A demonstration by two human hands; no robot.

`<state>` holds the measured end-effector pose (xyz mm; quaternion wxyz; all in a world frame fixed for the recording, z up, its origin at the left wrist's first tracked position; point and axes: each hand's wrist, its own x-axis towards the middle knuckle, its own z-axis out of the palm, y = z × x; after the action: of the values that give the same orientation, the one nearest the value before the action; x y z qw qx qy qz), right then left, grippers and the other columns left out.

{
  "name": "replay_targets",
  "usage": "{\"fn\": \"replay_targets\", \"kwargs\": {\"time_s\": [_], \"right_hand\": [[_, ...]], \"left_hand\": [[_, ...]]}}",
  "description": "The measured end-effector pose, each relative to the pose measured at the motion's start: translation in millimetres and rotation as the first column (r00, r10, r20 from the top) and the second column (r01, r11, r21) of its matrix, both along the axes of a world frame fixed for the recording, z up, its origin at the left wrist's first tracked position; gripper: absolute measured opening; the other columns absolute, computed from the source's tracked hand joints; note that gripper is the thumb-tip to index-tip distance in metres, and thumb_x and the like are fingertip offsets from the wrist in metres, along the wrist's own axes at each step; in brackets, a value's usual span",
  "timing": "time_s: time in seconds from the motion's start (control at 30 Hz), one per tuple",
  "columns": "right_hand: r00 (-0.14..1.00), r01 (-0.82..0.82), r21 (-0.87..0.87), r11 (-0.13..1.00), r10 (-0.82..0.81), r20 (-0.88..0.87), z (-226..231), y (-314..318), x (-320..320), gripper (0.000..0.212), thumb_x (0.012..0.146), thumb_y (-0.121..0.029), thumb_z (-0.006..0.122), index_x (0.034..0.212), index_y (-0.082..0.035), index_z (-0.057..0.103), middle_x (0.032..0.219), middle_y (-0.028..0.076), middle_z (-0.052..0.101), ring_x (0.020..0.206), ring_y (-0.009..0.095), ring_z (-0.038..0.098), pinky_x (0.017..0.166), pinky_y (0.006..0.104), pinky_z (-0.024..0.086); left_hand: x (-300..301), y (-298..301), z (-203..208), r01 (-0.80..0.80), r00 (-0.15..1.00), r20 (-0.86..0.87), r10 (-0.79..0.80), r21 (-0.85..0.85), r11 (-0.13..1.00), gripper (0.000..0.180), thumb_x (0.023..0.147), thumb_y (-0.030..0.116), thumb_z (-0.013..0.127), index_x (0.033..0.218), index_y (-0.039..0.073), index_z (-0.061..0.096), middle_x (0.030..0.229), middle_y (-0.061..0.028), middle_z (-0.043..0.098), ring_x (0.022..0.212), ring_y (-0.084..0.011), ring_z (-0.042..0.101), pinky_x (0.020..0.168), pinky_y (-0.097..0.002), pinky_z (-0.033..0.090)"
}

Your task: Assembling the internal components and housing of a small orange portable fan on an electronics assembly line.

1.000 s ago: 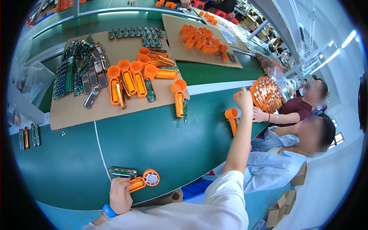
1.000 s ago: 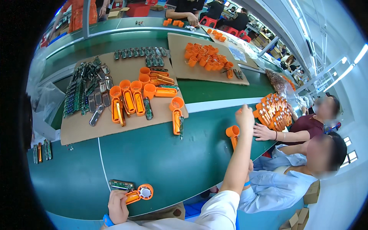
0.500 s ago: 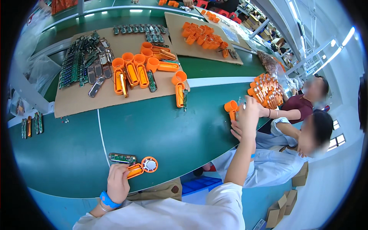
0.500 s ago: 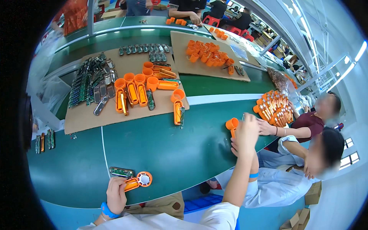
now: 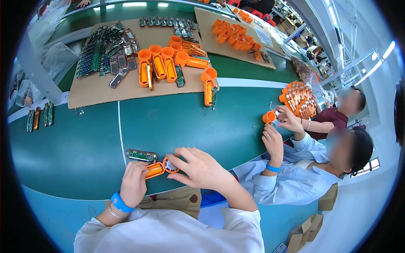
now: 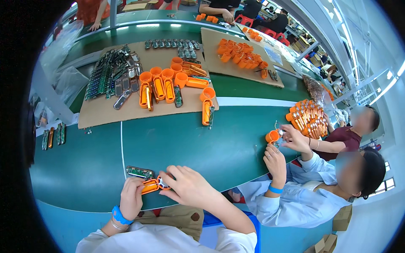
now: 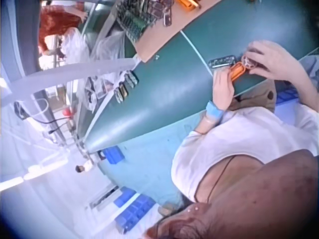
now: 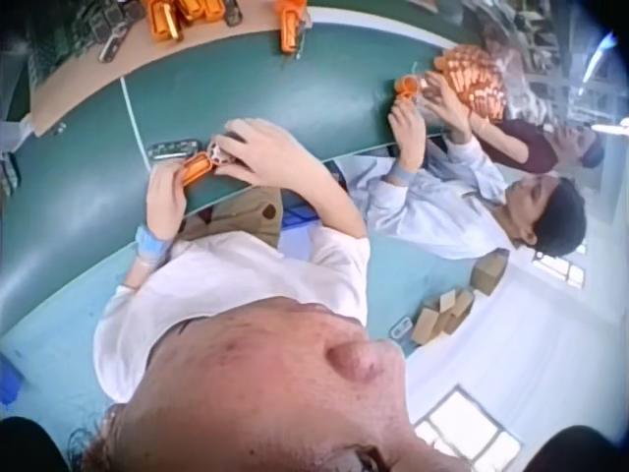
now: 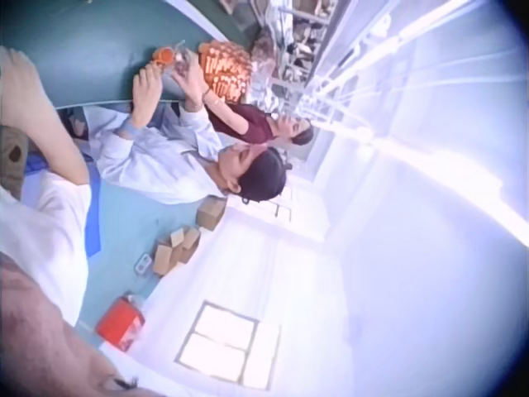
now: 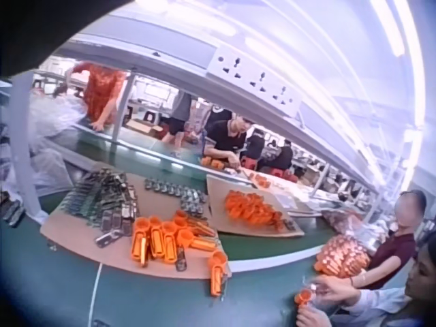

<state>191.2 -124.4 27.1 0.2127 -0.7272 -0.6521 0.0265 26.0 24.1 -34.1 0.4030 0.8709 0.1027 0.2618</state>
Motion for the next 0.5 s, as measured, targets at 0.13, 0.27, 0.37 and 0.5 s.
{"fn": "replay_targets", "kwargs": {"time_s": [0.13, 0.27, 0.37, 0.5], "right_hand": [[0.988, 0.008, -0.053, 0.999, 0.000, 0.152, -2.1, 1.2, -6.8, 0.039, 0.081, -0.031, 0.068, 0.110, -0.006, 0.057, 0.086, 0.005, 0.052, 0.070, 0.019, 0.056, 0.066, 0.0307, 0.047], [0.946, 0.027, -0.075, 0.997, -0.001, 0.324, -7.3, 2.1, -9.9, 0.039, 0.081, -0.033, 0.067, 0.105, -0.004, 0.058, 0.078, 0.003, 0.052, 0.065, 0.015, 0.057, 0.059, 0.0275, 0.047], [0.953, 0.032, -0.086, 0.996, -0.004, 0.302, -8.0, 3.6, -7.8, 0.038, 0.083, -0.034, 0.064, 0.103, -0.003, 0.056, 0.078, 0.006, 0.052, 0.059, 0.017, 0.057, 0.053, 0.0280, 0.047], [0.929, 0.050, -0.082, 0.995, -0.016, 0.369, -11.7, 7.1, -10.1, 0.038, 0.081, -0.036, 0.065, 0.097, -0.002, 0.056, 0.072, 0.006, 0.052, 0.051, 0.017, 0.055, 0.048, 0.0273, 0.046]], "left_hand": [[-1.6, -0.9, -2.1, -0.009, 1.000, 0.007, 0.009, 0.015, 1.000, 0.016, 0.079, -0.009, 0.059, 0.092, -0.002, 0.052, 0.092, -0.0171, 0.058, 0.085, -0.0351, 0.056, 0.074, -0.0397, 0.048], [-0.1, -0.4, -4.5, -0.001, 0.999, 0.037, -0.001, 0.037, 0.999, 0.018, 0.078, -0.010, 0.059, 0.092, -0.002, 0.052, 0.092, -0.0172, 0.058, 0.086, -0.0356, 0.056, 0.075, -0.0404, 0.048], [2.0, 0.4, -5.4, 0.009, 0.999, 0.045, -0.011, 0.032, 0.999, 0.019, 0.077, -0.011, 0.059, 0.093, -0.003, 0.053, 0.091, -0.0174, 0.058, 0.086, -0.0358, 0.056, 0.076, -0.0405, 0.048], [0.6, 0.6, -6.2, 0.009, 0.998, 0.058, -0.011, 0.037, 0.999, 0.018, 0.077, -0.010, 0.059, 0.093, -0.003, 0.052, 0.090, -0.0172, 0.058, 0.085, -0.0354, 0.056, 0.076, -0.0406, 0.047]]}}
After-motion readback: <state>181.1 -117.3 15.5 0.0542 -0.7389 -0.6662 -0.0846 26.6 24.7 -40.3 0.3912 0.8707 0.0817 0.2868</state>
